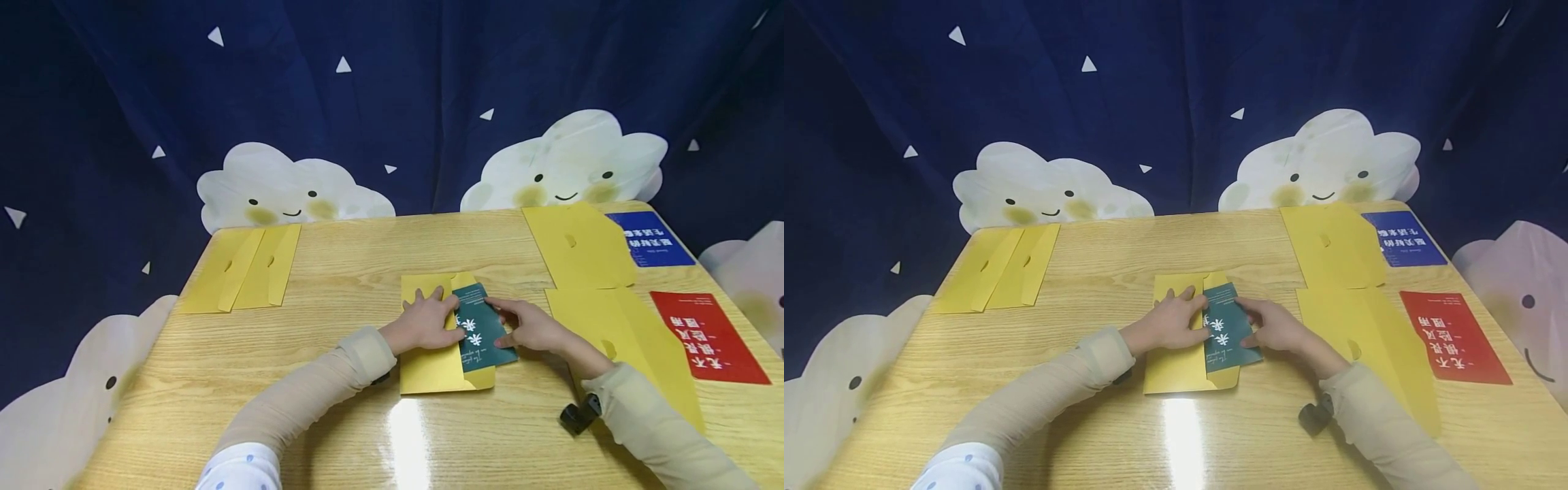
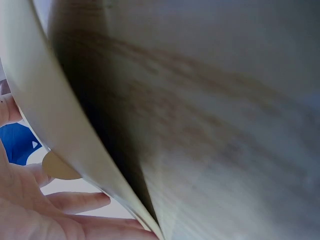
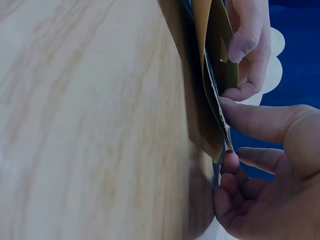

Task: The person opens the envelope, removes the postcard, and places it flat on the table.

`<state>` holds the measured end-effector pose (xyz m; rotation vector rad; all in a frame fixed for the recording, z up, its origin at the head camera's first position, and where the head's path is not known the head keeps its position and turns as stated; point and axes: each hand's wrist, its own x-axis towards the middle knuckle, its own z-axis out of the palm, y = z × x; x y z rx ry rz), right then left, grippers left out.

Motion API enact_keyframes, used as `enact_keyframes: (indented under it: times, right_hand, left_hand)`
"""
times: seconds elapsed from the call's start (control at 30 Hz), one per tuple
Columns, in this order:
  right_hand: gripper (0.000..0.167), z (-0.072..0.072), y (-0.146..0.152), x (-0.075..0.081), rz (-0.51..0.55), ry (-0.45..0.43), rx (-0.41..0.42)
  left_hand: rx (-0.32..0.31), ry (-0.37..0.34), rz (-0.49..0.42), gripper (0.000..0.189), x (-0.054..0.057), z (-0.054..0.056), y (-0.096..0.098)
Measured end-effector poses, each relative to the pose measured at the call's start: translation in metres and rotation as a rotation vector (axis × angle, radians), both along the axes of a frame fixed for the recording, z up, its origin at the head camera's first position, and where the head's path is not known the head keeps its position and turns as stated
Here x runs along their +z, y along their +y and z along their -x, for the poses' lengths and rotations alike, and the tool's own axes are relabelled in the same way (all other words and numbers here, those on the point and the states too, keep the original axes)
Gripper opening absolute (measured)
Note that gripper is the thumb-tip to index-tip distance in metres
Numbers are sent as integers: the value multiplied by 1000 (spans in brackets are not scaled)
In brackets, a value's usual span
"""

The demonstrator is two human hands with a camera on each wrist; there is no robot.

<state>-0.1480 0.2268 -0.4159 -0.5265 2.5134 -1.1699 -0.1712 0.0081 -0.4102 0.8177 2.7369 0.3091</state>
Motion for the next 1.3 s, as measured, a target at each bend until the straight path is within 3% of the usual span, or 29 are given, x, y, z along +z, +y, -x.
enact_keyframes:
  times: [0.5, 0.73, 1.3]
  right_hand:
    - [82, -3, 12, 8, 88, -106, -85]
    - [72, -5, 19, 6, 133, -147, -115]
    - [68, -12, 34, 9, 172, -105, -220]
  left_hand:
    - [2, 12, 7, 40, 1, 0, 1]
    - [-6, 20, -3, 37, 1, 0, 1]
    - [4, 15, 4, 39, 0, -1, 1]
